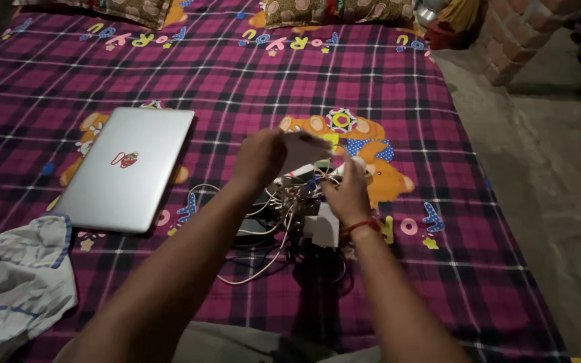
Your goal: The person unpacks a paper bag containing tangled cables, chargers, and small electronic accessories onto a bed. They sort through the items, separating cables and placing some into a cloth pouch. The person also folds a white cloth and continues to organize the electronics.
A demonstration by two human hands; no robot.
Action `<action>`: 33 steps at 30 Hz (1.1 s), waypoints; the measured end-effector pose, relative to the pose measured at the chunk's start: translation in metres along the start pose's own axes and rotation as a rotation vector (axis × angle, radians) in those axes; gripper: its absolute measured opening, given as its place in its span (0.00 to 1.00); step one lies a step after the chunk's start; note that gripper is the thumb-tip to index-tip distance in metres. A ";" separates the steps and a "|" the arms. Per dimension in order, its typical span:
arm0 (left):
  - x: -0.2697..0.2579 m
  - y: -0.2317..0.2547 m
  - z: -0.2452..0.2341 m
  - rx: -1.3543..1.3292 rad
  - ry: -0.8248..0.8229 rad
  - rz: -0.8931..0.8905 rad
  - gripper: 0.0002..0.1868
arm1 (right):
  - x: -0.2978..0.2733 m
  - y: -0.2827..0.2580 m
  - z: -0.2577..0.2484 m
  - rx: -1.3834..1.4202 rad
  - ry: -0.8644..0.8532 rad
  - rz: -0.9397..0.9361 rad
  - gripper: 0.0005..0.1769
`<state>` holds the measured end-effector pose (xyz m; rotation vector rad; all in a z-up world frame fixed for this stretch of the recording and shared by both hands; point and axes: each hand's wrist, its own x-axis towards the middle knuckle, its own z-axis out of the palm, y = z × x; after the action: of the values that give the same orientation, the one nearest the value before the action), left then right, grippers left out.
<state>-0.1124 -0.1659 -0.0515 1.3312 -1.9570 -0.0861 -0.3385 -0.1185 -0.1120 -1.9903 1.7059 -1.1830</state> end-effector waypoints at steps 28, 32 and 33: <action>-0.104 0.116 0.071 0.335 -0.595 -0.086 0.22 | 0.014 0.067 -0.046 0.813 0.356 0.479 0.19; -0.116 0.110 0.100 0.465 -0.360 -0.028 0.09 | 0.013 0.066 -0.042 0.815 0.349 0.548 0.18; -0.118 0.109 0.100 0.387 -0.358 -0.065 0.13 | 0.013 0.064 -0.042 0.787 0.347 0.566 0.18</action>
<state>-0.2371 -0.0537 -0.1381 1.7254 -2.3126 0.0274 -0.4133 -0.1358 -0.1223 -0.8162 1.4412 -1.6660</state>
